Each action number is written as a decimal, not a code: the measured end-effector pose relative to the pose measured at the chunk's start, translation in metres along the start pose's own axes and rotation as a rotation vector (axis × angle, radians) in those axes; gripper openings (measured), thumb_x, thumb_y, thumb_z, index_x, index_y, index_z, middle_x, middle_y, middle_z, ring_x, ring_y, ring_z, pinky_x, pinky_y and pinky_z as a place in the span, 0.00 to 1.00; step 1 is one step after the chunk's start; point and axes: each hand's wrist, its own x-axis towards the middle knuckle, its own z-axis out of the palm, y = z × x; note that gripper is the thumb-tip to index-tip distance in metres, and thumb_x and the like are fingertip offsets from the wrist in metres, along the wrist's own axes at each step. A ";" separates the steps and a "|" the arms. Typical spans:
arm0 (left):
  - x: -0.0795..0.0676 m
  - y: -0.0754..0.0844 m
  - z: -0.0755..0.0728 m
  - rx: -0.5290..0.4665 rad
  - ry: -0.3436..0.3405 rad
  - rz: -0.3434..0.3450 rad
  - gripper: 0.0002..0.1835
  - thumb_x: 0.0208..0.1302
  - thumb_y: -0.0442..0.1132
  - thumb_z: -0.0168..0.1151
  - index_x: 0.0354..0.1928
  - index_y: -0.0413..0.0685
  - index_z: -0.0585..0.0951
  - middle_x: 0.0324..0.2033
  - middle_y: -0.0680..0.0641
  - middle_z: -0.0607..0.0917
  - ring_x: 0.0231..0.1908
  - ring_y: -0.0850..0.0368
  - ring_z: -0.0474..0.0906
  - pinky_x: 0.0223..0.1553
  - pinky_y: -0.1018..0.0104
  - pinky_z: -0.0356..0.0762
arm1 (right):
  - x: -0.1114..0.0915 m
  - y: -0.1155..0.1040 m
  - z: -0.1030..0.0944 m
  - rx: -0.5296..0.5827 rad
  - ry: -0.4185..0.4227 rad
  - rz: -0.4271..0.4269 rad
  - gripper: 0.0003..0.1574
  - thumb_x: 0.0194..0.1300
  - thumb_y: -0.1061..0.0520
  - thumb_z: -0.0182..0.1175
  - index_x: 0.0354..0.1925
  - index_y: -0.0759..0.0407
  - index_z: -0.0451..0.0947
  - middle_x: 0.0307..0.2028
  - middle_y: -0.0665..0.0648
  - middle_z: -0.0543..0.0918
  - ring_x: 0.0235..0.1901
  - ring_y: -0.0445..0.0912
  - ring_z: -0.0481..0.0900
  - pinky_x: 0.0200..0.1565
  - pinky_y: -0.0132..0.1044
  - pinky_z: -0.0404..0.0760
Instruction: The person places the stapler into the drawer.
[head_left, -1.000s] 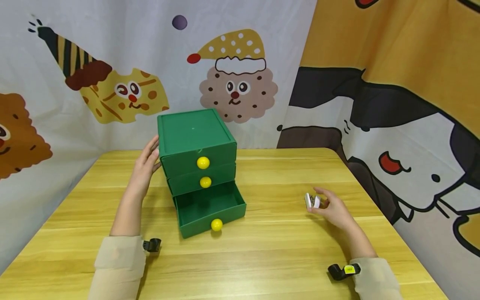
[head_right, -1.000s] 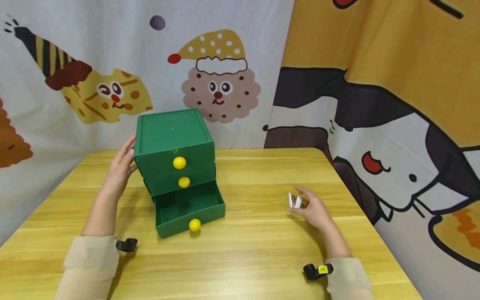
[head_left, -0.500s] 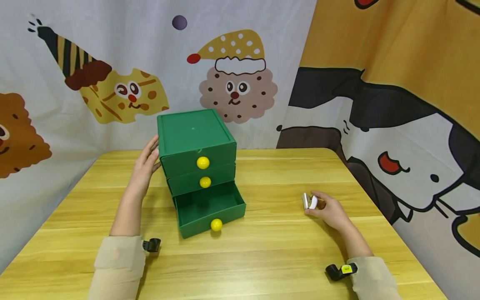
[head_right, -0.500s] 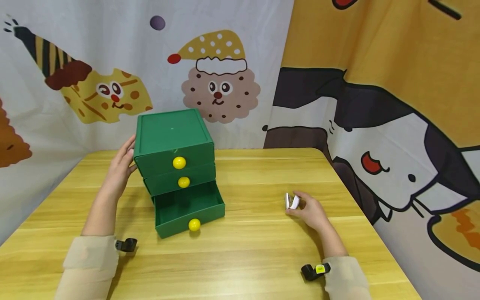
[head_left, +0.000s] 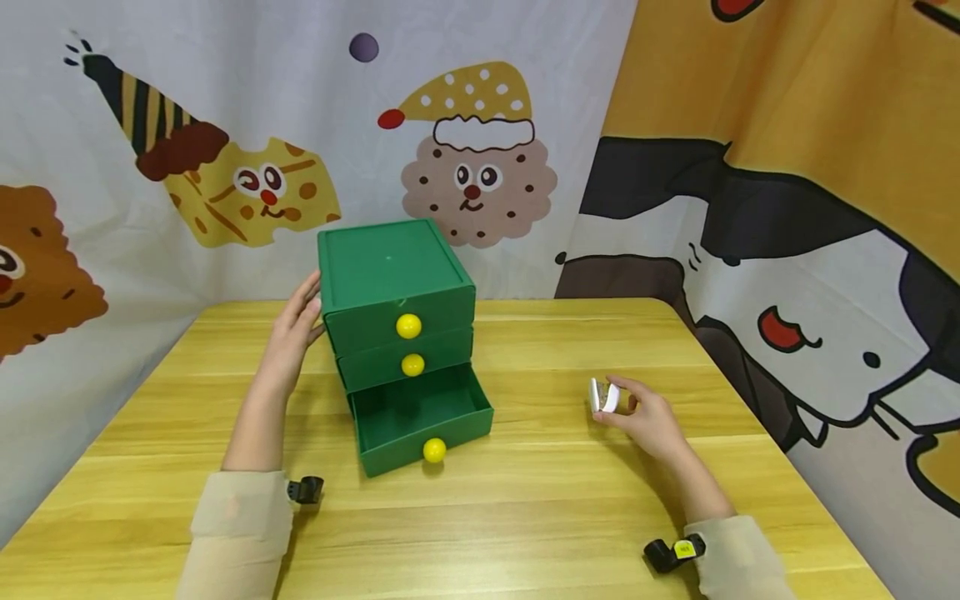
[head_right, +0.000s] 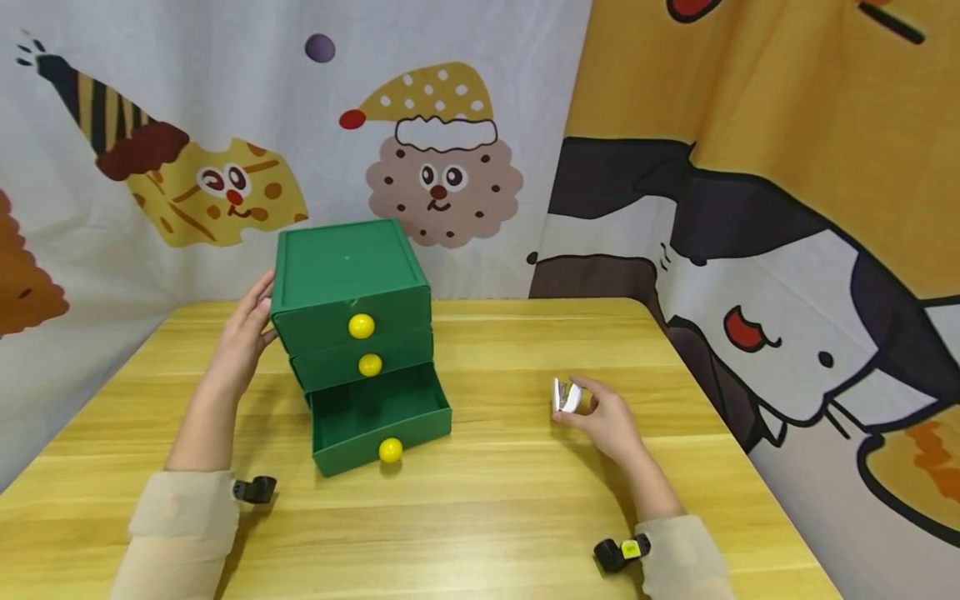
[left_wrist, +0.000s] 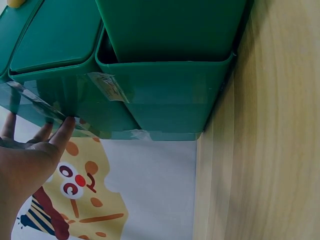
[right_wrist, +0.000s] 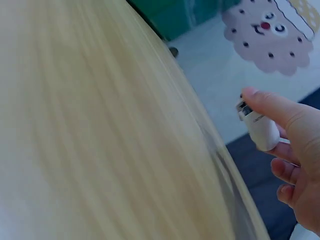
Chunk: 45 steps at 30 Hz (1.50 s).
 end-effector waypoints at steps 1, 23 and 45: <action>0.000 0.000 0.000 0.001 0.000 -0.001 0.31 0.75 0.53 0.43 0.76 0.61 0.51 0.74 0.44 0.50 0.71 0.46 0.45 0.64 0.37 0.49 | 0.000 -0.004 0.001 0.010 0.004 -0.006 0.44 0.49 0.47 0.75 0.62 0.60 0.73 0.29 0.58 0.72 0.23 0.47 0.65 0.20 0.34 0.66; 0.001 -0.001 0.001 -0.005 0.003 -0.002 0.31 0.75 0.53 0.43 0.76 0.62 0.51 0.74 0.45 0.50 0.71 0.45 0.46 0.64 0.36 0.48 | 0.011 -0.090 0.038 0.155 0.002 -0.202 0.42 0.47 0.51 0.77 0.61 0.55 0.75 0.48 0.54 0.78 0.33 0.50 0.65 0.24 0.35 0.65; 0.002 -0.004 -0.001 -0.008 0.002 -0.017 0.30 0.76 0.51 0.42 0.76 0.62 0.50 0.74 0.46 0.49 0.71 0.44 0.45 0.64 0.36 0.48 | 0.025 -0.143 0.094 0.232 -0.042 -0.279 0.42 0.44 0.51 0.79 0.58 0.57 0.77 0.55 0.52 0.78 0.39 0.53 0.71 0.35 0.39 0.71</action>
